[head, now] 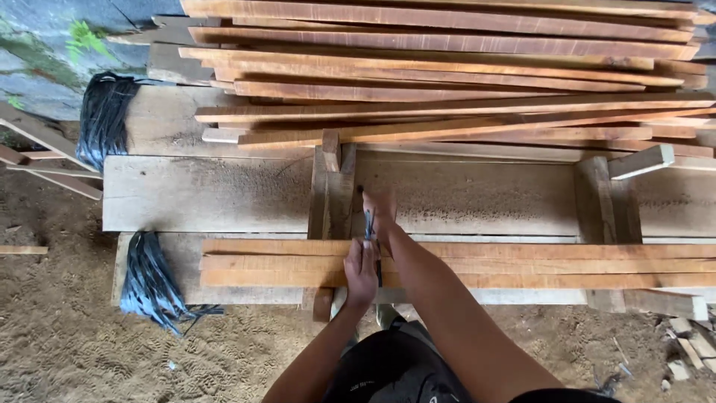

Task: Bundling thin wooden planks together using plastic straps.

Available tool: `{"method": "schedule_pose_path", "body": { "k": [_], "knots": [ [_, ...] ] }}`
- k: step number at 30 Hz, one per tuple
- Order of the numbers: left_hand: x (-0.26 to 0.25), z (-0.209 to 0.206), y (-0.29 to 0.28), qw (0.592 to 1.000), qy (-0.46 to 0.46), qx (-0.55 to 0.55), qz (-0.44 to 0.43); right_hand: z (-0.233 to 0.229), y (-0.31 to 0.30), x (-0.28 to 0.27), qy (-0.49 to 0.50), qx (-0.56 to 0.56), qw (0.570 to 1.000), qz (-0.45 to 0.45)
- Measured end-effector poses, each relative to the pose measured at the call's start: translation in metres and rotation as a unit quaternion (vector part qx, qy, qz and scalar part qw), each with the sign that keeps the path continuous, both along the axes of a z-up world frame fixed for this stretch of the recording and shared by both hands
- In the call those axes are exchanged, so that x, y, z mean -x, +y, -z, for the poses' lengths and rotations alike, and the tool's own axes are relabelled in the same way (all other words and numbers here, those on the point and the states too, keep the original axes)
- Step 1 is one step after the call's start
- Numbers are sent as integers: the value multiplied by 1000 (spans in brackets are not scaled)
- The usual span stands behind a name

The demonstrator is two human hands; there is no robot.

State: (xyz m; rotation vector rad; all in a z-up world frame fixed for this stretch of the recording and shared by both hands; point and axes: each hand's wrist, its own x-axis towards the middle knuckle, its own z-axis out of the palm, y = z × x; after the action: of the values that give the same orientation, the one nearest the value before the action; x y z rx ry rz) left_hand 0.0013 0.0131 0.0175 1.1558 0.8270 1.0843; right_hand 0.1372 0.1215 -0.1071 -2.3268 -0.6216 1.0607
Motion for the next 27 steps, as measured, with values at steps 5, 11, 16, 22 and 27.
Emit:
{"method": "schedule_pose_path", "body": {
  "k": [5,11,16,22,27],
  "knots": [
    [-8,20,12,989,-5,148,-8,10,2,1,-21,-148,971,184],
    [-11,-33,0,985,65,160,-5,1,8,2,-65,-153,958,234],
    [-6,6,4,992,75,96,10,-12,6,8,-94,-181,954,222],
    [3,52,2,999,32,23,-3,-28,0,12,-110,-192,958,182],
    [-2,18,-3,998,49,9,-50,-14,0,9,-96,-120,976,155]
  ]
}}
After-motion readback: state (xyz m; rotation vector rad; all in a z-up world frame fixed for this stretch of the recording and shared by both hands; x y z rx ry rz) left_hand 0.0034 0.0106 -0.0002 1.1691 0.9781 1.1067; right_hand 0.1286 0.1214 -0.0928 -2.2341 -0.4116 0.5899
